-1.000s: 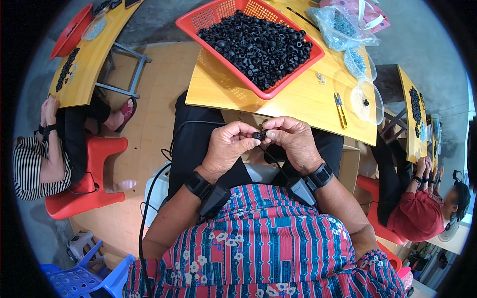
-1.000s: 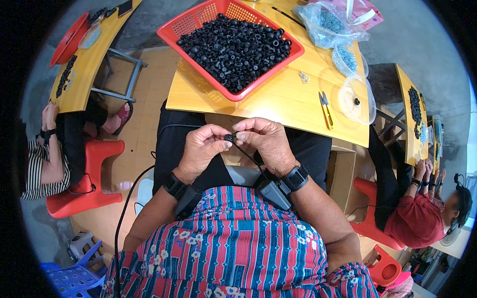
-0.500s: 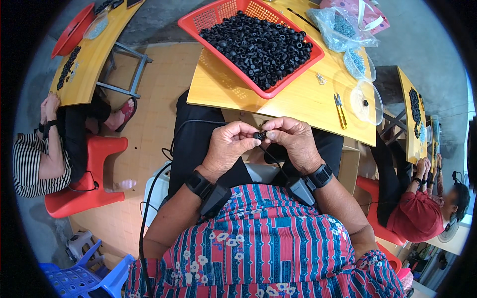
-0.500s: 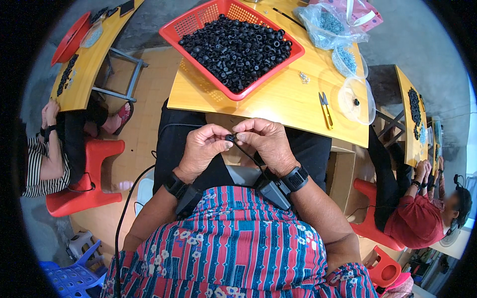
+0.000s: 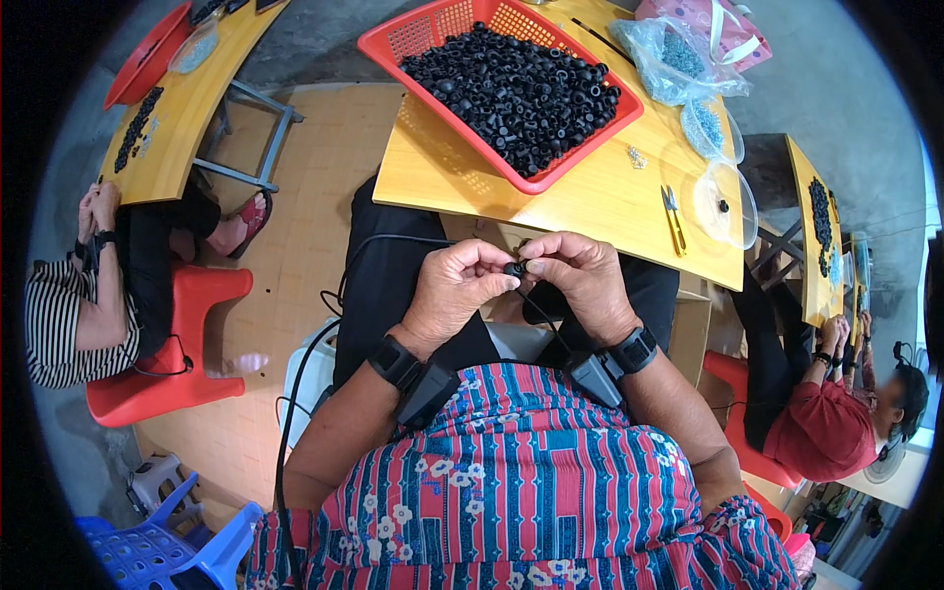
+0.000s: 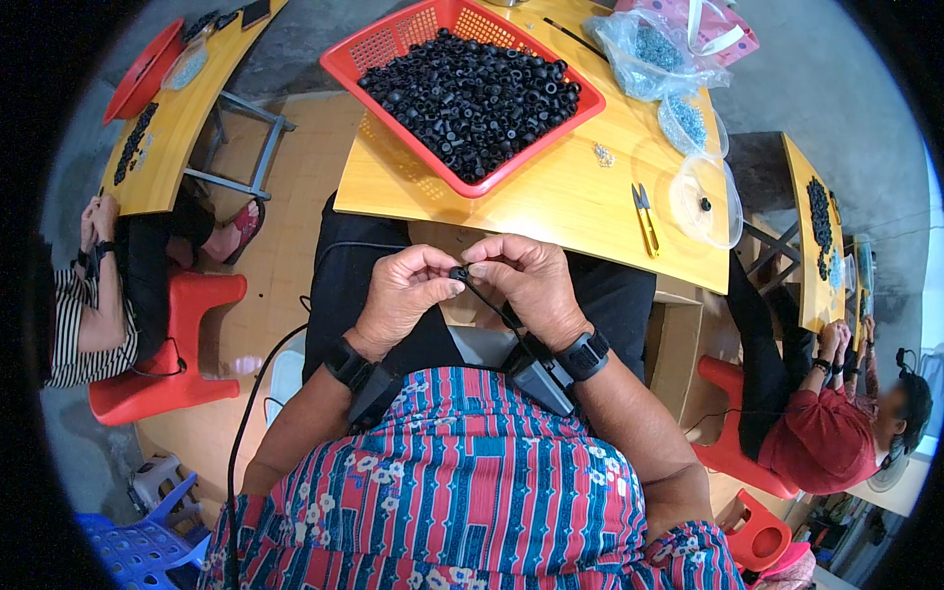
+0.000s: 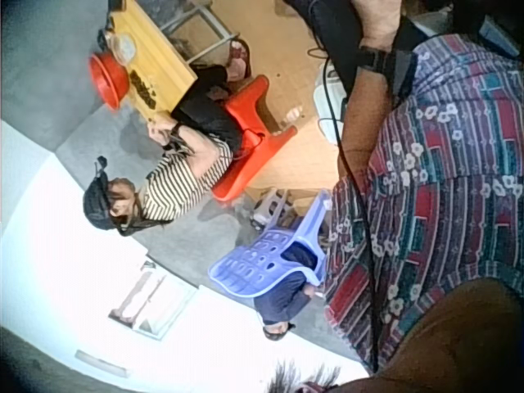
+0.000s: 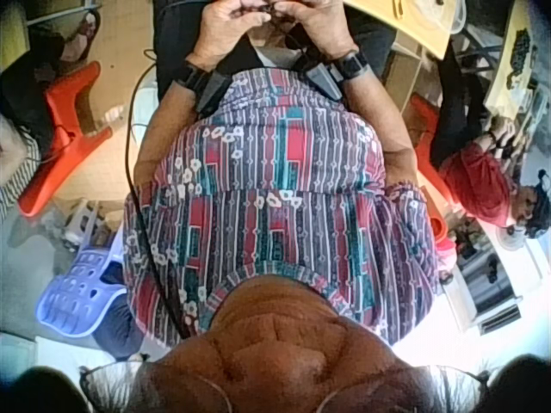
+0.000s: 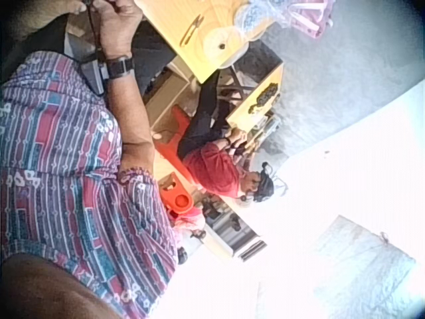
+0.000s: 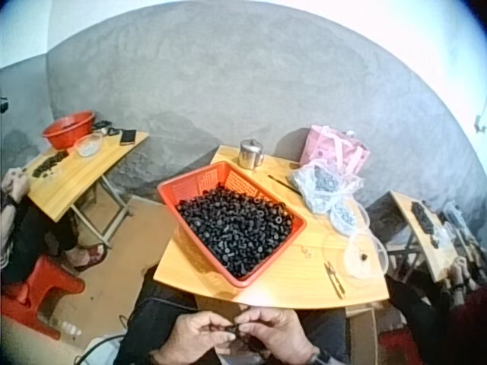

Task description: Assembling small black plastic components onto a black cord.

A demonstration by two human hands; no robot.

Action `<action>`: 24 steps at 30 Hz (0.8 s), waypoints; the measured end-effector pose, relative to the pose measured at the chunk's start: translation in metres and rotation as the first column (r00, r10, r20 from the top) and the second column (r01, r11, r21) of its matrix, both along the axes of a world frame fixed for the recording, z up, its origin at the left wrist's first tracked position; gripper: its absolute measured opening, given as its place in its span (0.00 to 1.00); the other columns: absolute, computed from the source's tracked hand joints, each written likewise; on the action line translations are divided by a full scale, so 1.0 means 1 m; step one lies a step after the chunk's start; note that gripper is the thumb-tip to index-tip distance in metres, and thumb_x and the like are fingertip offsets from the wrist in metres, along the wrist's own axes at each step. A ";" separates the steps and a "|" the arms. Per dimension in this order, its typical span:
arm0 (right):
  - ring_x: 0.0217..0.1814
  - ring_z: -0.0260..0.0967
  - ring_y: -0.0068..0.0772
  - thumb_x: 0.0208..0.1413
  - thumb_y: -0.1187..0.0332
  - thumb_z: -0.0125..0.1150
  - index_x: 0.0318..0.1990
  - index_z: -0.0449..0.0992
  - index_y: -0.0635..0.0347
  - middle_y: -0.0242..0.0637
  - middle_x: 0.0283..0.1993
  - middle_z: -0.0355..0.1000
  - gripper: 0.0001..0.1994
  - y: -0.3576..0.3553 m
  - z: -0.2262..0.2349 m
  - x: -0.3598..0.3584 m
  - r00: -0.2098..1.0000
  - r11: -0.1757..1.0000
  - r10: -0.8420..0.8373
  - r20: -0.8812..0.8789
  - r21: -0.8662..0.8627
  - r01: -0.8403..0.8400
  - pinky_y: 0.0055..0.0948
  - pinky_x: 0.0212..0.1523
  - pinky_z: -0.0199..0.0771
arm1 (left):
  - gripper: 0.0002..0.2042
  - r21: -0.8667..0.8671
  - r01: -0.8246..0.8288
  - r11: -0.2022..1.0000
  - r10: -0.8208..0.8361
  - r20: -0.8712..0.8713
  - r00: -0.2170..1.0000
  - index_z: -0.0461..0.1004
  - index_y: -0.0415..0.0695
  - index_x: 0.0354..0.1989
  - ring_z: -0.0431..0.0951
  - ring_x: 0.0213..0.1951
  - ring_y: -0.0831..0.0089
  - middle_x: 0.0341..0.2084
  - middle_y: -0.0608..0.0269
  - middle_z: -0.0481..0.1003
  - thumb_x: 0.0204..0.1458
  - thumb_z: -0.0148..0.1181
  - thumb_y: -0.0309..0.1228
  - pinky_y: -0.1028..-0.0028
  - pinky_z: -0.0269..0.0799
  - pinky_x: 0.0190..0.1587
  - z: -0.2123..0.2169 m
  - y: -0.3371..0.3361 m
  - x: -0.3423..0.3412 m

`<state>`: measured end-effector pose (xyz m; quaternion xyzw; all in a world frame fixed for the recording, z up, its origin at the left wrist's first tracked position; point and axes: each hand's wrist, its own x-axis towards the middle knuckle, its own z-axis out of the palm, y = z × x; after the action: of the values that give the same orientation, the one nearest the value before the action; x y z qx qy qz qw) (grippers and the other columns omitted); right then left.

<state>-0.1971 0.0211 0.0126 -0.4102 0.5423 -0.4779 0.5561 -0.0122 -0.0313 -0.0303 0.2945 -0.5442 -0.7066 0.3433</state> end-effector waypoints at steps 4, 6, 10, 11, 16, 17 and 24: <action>0.35 0.70 0.15 0.53 0.79 0.61 0.37 0.79 0.64 0.29 0.33 0.76 0.05 0.001 -0.001 0.001 0.999 0.999 -0.009 -0.048 -0.043 0.007 0.18 0.38 0.72 | 0.08 -0.006 -0.006 1.000 0.006 -0.002 1.000 0.75 0.38 0.36 0.74 0.33 0.85 0.30 0.69 0.75 0.47 0.66 0.20 0.83 0.73 0.37 0.001 0.001 0.000; 0.34 0.70 0.16 0.52 0.79 0.62 0.36 0.79 0.64 0.29 0.33 0.76 0.04 0.001 0.000 0.002 0.989 0.997 -0.020 -0.145 -0.071 0.010 0.18 0.38 0.71 | 0.08 -0.007 -0.009 1.000 0.009 0.007 1.000 0.75 0.38 0.36 0.74 0.32 0.85 0.29 0.69 0.75 0.47 0.66 0.20 0.83 0.73 0.37 0.001 0.001 0.000; 0.34 0.72 0.22 0.49 0.79 0.63 0.34 0.79 0.63 0.32 0.32 0.76 0.05 0.000 0.002 0.003 0.950 0.982 -0.034 -0.310 -0.187 -0.026 0.22 0.37 0.72 | 0.08 -0.008 -0.011 1.000 0.011 0.019 1.000 0.75 0.38 0.36 0.74 0.32 0.86 0.29 0.70 0.75 0.47 0.66 0.20 0.83 0.72 0.37 0.001 0.001 0.000; 0.34 0.72 0.24 0.48 0.79 0.63 0.34 0.79 0.62 0.33 0.31 0.76 0.05 -0.001 0.003 0.004 0.930 0.974 -0.034 -0.366 -0.221 -0.051 0.23 0.37 0.72 | 0.08 -0.006 -0.011 1.000 0.012 0.016 1.000 0.75 0.38 0.36 0.74 0.32 0.86 0.29 0.70 0.75 0.47 0.65 0.20 0.83 0.72 0.37 0.001 0.002 0.000; 0.34 0.73 0.29 0.46 0.80 0.63 0.33 0.79 0.61 0.35 0.31 0.75 0.06 -0.002 0.014 0.008 0.857 0.948 -0.028 -0.514 -0.286 -0.141 0.26 0.37 0.72 | 0.08 0.006 -0.003 1.000 0.003 0.014 1.000 0.75 0.38 0.36 0.74 0.32 0.85 0.29 0.69 0.75 0.48 0.65 0.20 0.83 0.73 0.38 -0.001 0.001 0.001; 0.34 0.73 0.30 0.46 0.80 0.63 0.33 0.79 0.60 0.35 0.31 0.75 0.06 -0.002 0.016 0.008 0.835 0.937 -0.028 -0.549 -0.305 -0.169 0.26 0.36 0.72 | 0.07 0.012 -0.002 1.000 0.002 0.011 1.000 0.75 0.38 0.36 0.74 0.33 0.85 0.29 0.69 0.75 0.48 0.65 0.20 0.83 0.73 0.38 -0.002 0.001 0.001; 0.32 0.72 0.21 0.48 0.80 0.63 0.34 0.80 0.61 0.31 0.30 0.76 0.07 0.001 0.008 0.012 0.934 0.973 -0.036 -0.355 -0.225 -0.049 0.21 0.35 0.72 | 0.07 0.004 0.003 1.000 -0.003 0.014 1.000 0.75 0.38 0.35 0.74 0.33 0.85 0.29 0.69 0.75 0.49 0.64 0.20 0.82 0.72 0.37 -0.002 0.002 0.003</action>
<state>-0.1853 0.0221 0.0210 -0.5536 0.5738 -0.4531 0.3987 -0.0097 -0.0291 -0.0326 0.2995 -0.5455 -0.7061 0.3378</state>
